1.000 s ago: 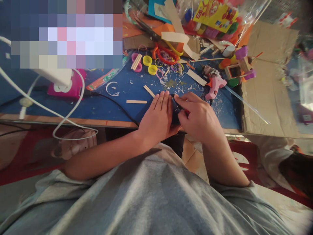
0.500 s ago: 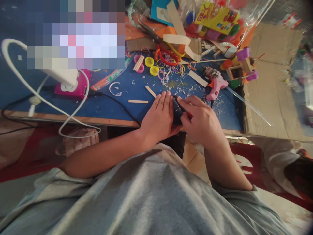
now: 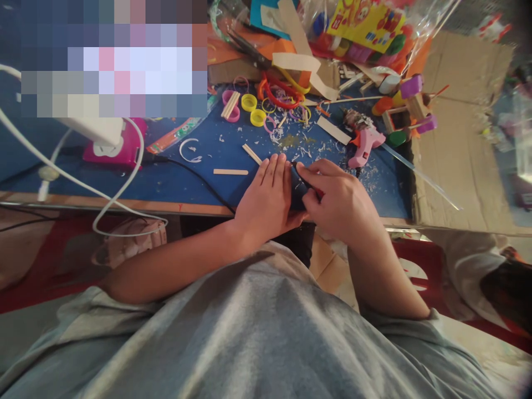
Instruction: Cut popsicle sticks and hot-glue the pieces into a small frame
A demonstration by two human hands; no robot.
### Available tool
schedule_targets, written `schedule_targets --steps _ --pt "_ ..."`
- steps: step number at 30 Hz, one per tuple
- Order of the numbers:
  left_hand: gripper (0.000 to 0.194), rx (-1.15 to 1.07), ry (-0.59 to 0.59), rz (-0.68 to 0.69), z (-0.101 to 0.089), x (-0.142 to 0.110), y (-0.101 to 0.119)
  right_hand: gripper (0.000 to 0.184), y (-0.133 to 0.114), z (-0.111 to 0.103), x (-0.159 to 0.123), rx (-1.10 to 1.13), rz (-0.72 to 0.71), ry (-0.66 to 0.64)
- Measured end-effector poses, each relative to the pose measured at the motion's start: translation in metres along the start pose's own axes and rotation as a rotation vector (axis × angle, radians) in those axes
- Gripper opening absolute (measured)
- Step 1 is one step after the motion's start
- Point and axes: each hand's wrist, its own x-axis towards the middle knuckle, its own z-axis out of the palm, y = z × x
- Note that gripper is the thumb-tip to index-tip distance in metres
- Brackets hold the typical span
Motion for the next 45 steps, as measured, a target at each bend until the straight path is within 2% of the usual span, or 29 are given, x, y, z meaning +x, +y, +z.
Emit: schedule_targets --steps 7,14,23,26,29,34,40,45 --pt "0.107 -0.011 -0.047 -0.032 -0.005 0.001 0.003 0.059 0.003 0.000 0.006 0.020 -0.020 0.002" --pt "0.109 -0.012 -0.015 -0.024 -0.002 0.001 0.002 0.059 0.009 0.004 0.012 0.025 -0.053 0.015" --pt "0.110 0.005 -0.059 -0.036 -0.006 0.001 0.003 0.059 0.012 0.007 0.013 0.056 -0.042 0.037" --pt "0.109 0.032 -0.053 -0.053 -0.008 -0.005 0.008 0.060 0.015 0.008 0.012 0.102 -0.044 0.063" --pt "0.100 0.068 -0.045 -0.052 -0.008 -0.010 0.015 0.060 0.017 0.009 0.010 0.120 -0.050 0.097" --pt "0.114 0.057 -0.025 -0.081 -0.005 -0.008 0.016 0.060 0.016 0.010 0.007 0.126 -0.048 0.096" --pt "0.110 0.064 -0.029 -0.059 -0.003 -0.003 0.013 0.059 0.010 0.008 -0.003 0.101 -0.015 0.088" --pt "0.114 0.063 -0.012 -0.053 -0.004 -0.003 0.014 0.059 0.009 0.005 -0.012 0.086 -0.011 0.098"
